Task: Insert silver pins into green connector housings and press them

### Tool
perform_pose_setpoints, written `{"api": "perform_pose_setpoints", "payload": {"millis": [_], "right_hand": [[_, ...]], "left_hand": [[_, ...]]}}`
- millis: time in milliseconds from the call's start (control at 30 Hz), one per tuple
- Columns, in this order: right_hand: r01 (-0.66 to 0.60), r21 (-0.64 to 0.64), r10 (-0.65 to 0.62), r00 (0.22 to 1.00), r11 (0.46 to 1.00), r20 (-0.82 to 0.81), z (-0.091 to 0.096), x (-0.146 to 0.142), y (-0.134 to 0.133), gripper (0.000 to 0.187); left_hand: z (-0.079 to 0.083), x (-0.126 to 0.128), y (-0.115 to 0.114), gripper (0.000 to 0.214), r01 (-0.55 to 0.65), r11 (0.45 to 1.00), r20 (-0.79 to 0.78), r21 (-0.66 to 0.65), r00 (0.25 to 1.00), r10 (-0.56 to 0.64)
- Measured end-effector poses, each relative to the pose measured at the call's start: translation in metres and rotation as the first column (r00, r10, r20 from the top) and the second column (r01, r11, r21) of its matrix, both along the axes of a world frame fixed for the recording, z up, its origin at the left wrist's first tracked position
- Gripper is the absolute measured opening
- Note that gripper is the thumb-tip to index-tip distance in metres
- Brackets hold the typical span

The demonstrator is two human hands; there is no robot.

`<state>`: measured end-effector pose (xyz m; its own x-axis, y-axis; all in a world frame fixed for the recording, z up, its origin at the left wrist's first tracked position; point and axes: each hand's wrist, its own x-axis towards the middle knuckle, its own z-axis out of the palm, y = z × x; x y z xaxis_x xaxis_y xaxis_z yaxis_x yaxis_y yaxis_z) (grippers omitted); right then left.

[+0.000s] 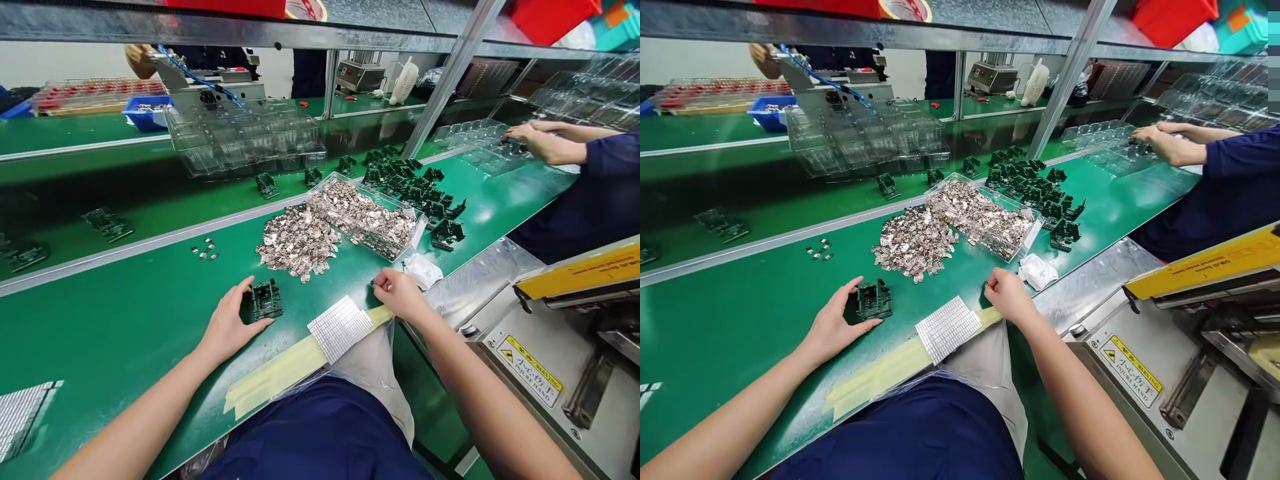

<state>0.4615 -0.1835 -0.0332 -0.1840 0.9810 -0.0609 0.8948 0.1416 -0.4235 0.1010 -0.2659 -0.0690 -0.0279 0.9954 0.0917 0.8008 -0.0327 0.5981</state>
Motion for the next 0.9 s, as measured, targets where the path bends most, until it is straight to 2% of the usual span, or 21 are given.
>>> {"api": "perform_pose_setpoints", "payload": {"millis": [67,100,167,200,267,300,367,467,533,633,700,900], "right_hand": [[0.037,0.017,-0.032,0.974,0.999,-0.224,-0.001,0.002,-0.011,0.016],[0.058,0.017,-0.047,0.921,0.998,-0.387,-0.001,0.002,-0.017,0.018],[0.121,-0.016,-0.098,0.713,0.993,-0.694,-0.001,-0.001,-0.031,0.024],[0.156,-0.049,-0.134,0.595,0.987,-0.792,0.000,-0.004,-0.038,0.028],[0.228,-0.118,-0.209,0.433,0.967,-0.877,0.003,-0.009,-0.051,0.036],[0.254,-0.147,-0.238,0.378,0.956,-0.895,0.004,-0.012,-0.057,0.036],[0.272,-0.183,-0.267,0.316,0.945,-0.910,0.006,-0.016,-0.069,0.030],[0.267,-0.180,-0.258,0.295,0.947,-0.920,0.008,-0.019,-0.085,0.017],[0.295,-0.111,-0.207,0.317,0.949,-0.925,0.008,-0.023,-0.093,0.011],[0.352,0.004,-0.150,0.410,0.936,-0.899,0.007,-0.035,-0.100,0.008],[0.357,0.030,-0.151,0.469,0.934,-0.870,0.005,-0.046,-0.101,0.007],[0.327,0.118,-0.104,0.588,0.938,-0.802,-0.004,-0.071,-0.099,0.006]], "left_hand": [[0.002,0.002,0.000,0.066,-0.005,0.999,0.095,0.041,0.996,0.002],[0.003,0.006,-0.001,0.060,-0.019,0.998,0.181,0.054,0.983,0.009],[0.007,0.021,-0.001,0.056,-0.054,0.997,0.403,0.049,0.915,0.030],[0.011,0.033,-0.001,0.057,-0.063,0.998,0.517,0.032,0.855,0.037],[0.021,0.061,0.003,0.062,-0.037,0.999,0.705,0.007,0.709,0.022],[0.026,0.077,0.005,0.063,-0.003,1.000,0.776,0.006,0.631,-0.003],[0.035,0.108,0.010,0.061,0.095,0.995,0.872,0.013,0.486,-0.058],[0.040,0.142,0.014,0.055,0.230,0.972,0.935,0.037,0.336,-0.115],[0.036,0.153,0.012,0.052,0.266,0.962,0.947,0.068,0.285,-0.145],[0.026,0.155,0.007,0.050,0.305,0.946,0.946,0.112,0.259,-0.196],[0.021,0.151,0.004,0.049,0.345,0.931,0.944,0.117,0.252,-0.212],[0.017,0.146,-0.001,0.045,0.352,0.927,0.945,0.133,0.236,-0.225]]}}
